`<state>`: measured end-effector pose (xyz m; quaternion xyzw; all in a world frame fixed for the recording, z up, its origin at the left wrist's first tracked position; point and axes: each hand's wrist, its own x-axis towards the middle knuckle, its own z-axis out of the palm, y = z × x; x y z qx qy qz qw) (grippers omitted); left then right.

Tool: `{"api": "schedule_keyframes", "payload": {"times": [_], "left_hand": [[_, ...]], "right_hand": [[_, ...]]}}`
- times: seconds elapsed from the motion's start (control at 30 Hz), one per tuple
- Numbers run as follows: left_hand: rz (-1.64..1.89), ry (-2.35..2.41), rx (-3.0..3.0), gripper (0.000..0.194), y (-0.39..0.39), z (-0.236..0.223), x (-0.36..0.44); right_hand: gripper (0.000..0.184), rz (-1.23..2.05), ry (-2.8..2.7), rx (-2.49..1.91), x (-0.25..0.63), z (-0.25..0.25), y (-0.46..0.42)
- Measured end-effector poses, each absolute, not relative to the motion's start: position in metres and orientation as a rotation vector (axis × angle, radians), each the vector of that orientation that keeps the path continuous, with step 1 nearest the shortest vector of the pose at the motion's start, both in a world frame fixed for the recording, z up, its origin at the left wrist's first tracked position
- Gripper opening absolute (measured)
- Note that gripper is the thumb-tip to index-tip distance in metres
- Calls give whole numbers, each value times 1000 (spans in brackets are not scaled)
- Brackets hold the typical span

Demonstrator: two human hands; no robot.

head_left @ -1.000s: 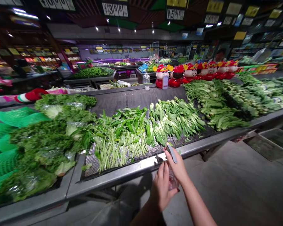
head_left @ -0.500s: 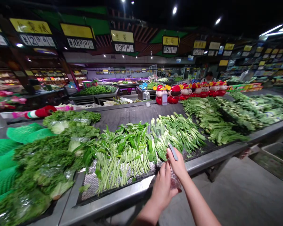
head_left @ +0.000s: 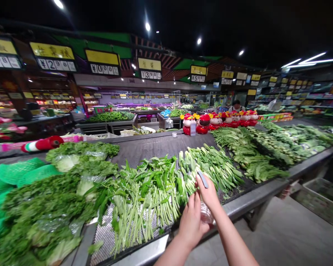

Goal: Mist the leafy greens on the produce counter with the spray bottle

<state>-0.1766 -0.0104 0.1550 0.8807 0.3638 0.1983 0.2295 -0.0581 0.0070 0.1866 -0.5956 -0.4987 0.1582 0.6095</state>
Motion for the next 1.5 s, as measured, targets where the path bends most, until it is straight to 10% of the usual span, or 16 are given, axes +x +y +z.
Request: {"api": "schedule_keyframes", "payload": {"times": [1.5], "left_hand": [[305,902,2388,104,-37,139,-234]], "right_hand": [[34,406,-969,-1539,-111,152,-27]]}}
